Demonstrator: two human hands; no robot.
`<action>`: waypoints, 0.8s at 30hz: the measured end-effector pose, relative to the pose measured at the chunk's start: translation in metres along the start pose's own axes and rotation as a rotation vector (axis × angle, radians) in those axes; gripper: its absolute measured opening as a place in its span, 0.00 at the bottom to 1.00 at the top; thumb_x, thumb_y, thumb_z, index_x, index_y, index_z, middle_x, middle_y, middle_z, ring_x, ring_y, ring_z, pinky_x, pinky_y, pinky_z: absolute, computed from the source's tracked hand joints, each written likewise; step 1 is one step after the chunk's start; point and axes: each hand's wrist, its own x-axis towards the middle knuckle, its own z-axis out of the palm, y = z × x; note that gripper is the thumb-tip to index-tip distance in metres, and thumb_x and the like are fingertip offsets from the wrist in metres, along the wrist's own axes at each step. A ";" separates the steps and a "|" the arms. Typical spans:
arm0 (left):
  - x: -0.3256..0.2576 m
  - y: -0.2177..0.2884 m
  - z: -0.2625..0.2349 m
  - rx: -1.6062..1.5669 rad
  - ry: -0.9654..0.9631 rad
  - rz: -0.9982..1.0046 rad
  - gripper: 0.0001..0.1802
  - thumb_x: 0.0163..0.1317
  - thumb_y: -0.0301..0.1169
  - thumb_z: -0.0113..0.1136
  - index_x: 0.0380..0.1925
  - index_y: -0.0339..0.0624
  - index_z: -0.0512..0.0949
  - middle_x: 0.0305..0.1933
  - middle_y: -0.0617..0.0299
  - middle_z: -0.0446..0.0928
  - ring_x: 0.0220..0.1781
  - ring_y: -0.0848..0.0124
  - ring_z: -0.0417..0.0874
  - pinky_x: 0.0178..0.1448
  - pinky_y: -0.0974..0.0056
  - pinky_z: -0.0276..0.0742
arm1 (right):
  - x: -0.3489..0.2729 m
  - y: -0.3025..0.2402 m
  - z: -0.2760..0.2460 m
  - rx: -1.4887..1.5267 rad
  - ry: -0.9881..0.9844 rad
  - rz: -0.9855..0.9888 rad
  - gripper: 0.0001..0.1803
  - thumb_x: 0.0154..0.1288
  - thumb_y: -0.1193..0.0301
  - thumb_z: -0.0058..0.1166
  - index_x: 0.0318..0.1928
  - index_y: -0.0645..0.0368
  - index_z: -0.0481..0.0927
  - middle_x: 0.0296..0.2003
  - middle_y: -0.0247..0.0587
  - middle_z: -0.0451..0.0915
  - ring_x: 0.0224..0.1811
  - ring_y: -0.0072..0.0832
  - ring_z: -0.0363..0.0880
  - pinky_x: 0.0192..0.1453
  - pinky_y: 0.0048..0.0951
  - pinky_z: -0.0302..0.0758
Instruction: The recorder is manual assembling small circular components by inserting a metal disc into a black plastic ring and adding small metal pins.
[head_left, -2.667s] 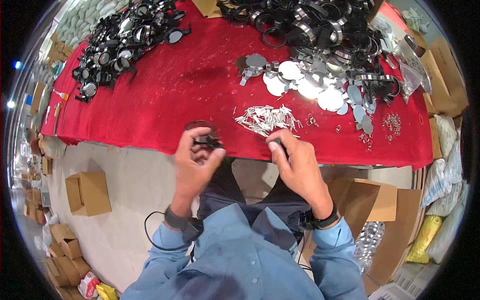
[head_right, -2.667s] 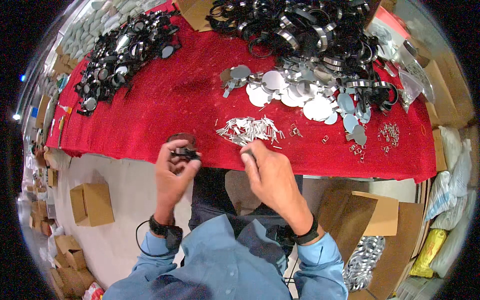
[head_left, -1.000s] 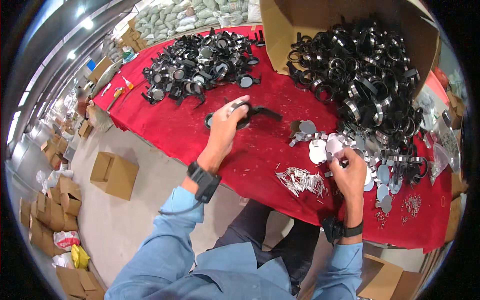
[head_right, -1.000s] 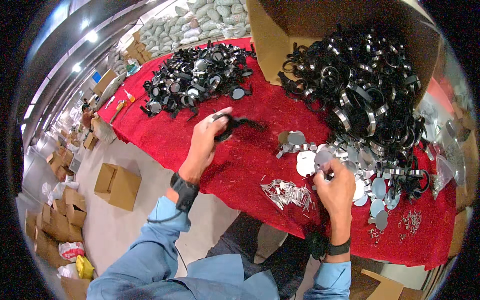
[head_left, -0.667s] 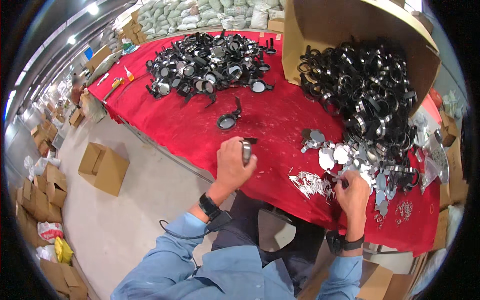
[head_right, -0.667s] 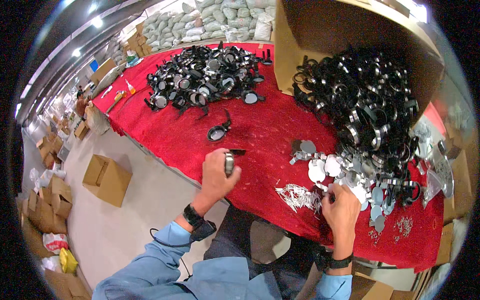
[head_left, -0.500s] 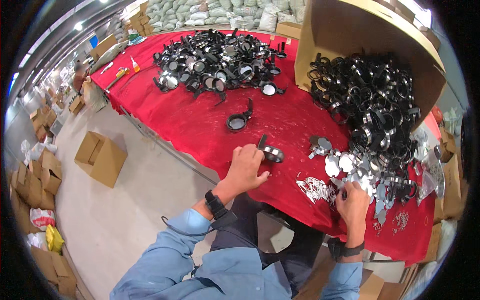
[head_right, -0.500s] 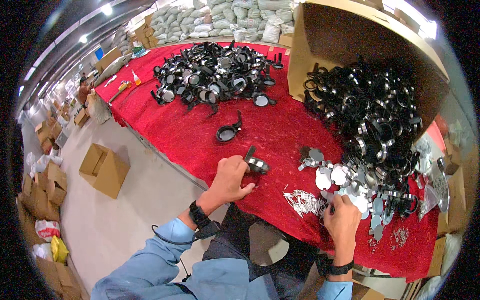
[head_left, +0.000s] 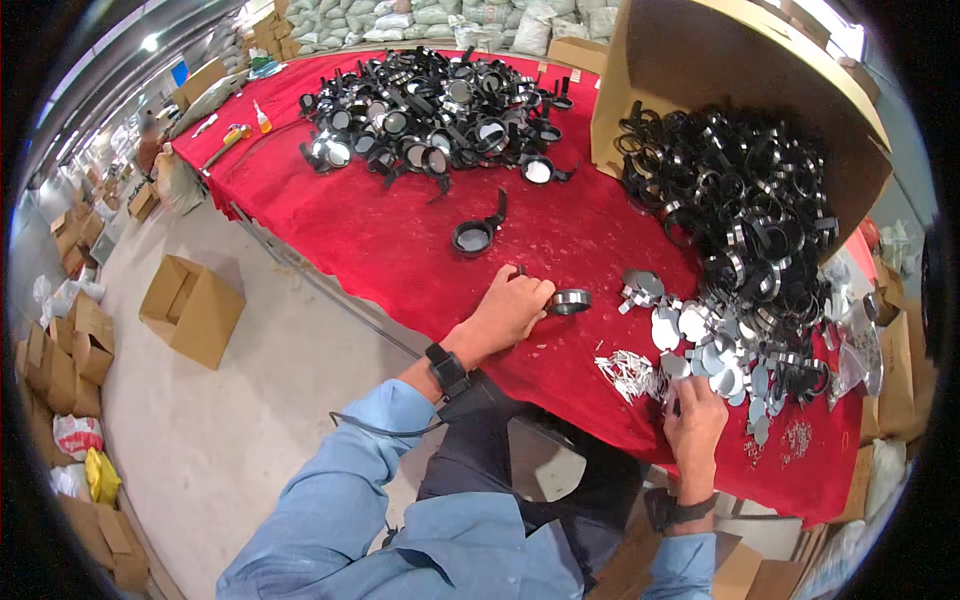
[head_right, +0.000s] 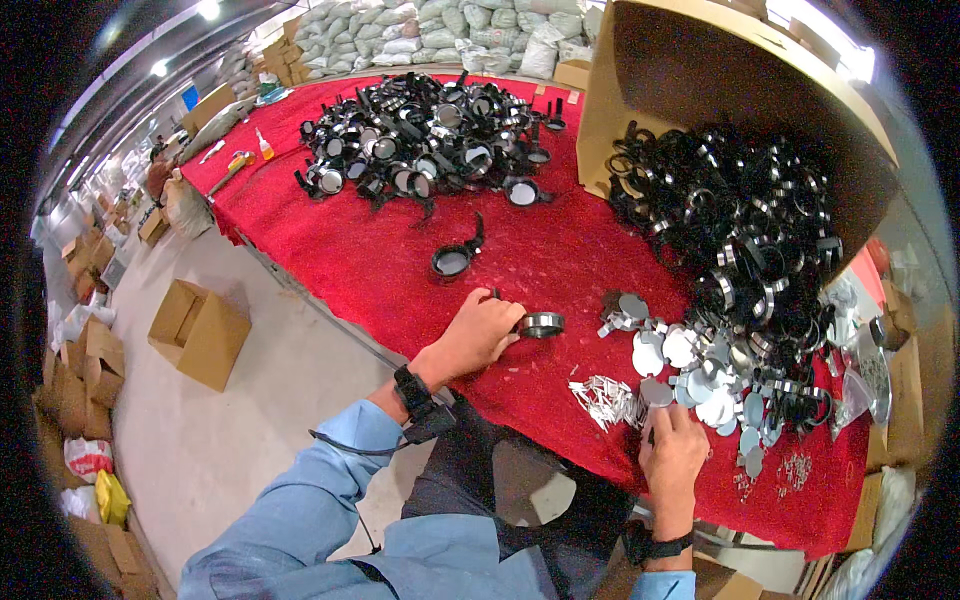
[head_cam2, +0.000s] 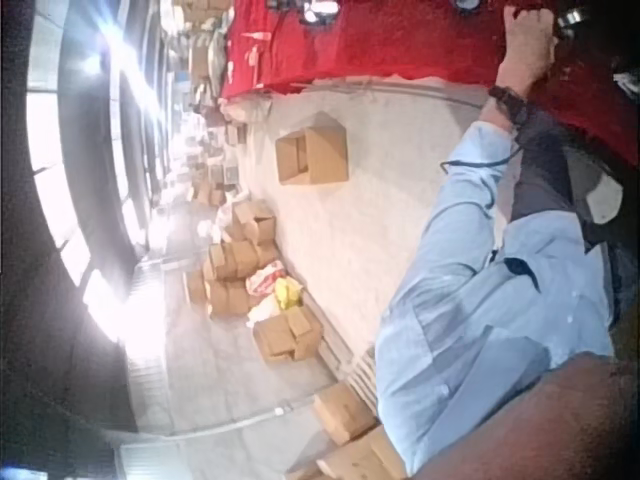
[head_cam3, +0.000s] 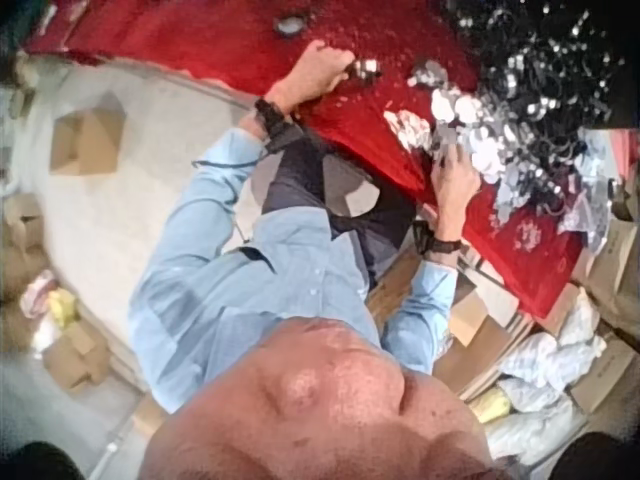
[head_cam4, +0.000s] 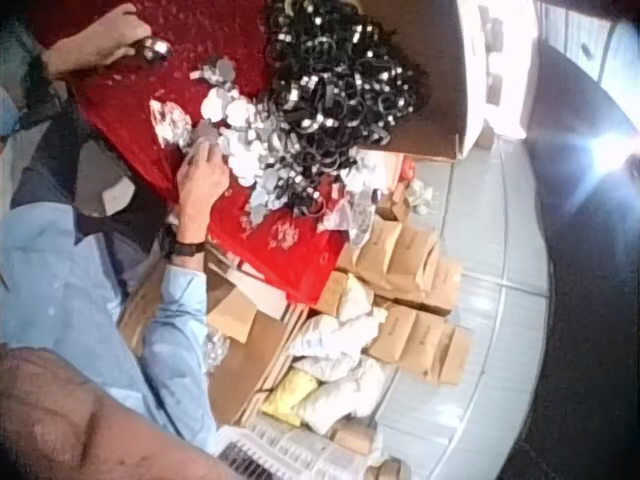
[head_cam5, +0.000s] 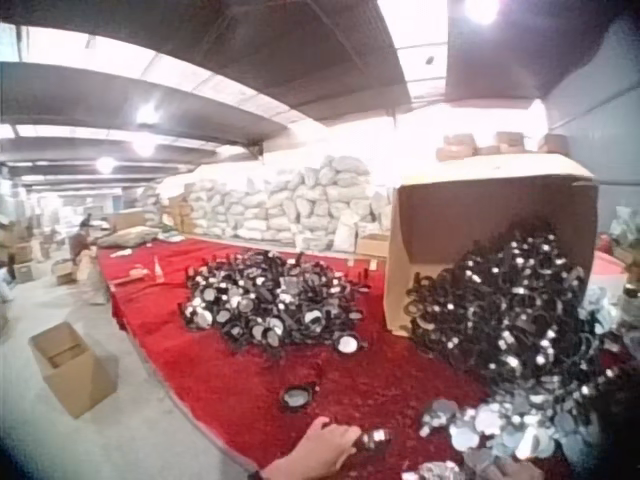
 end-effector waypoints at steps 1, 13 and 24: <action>0.001 0.000 0.003 -0.013 0.054 0.002 0.15 0.60 0.33 0.69 0.39 0.42 0.72 0.34 0.52 0.77 0.45 0.51 0.81 0.67 0.49 0.65 | 0.001 0.001 -0.002 -0.007 0.074 0.009 0.09 0.54 0.77 0.64 0.36 0.55 0.79 0.33 0.44 0.76 0.28 0.49 0.78 0.31 0.46 0.74; -0.052 0.119 -0.019 -1.734 0.038 -0.611 0.28 0.69 0.32 0.64 0.65 0.35 0.68 0.55 0.51 0.81 0.47 0.65 0.87 0.53 0.58 0.87 | 0.013 -0.075 -0.029 0.668 0.319 0.204 0.09 0.57 0.83 0.65 0.39 0.62 0.82 0.35 0.45 0.85 0.38 0.36 0.87 0.43 0.31 0.82; -0.075 0.158 0.002 -1.783 -0.032 -0.641 0.24 0.71 0.29 0.60 0.64 0.36 0.70 0.55 0.59 0.79 0.54 0.76 0.81 0.56 0.68 0.77 | -0.025 -0.102 0.002 0.725 0.217 0.214 0.14 0.52 0.84 0.67 0.39 0.62 0.82 0.35 0.45 0.84 0.36 0.41 0.86 0.40 0.34 0.82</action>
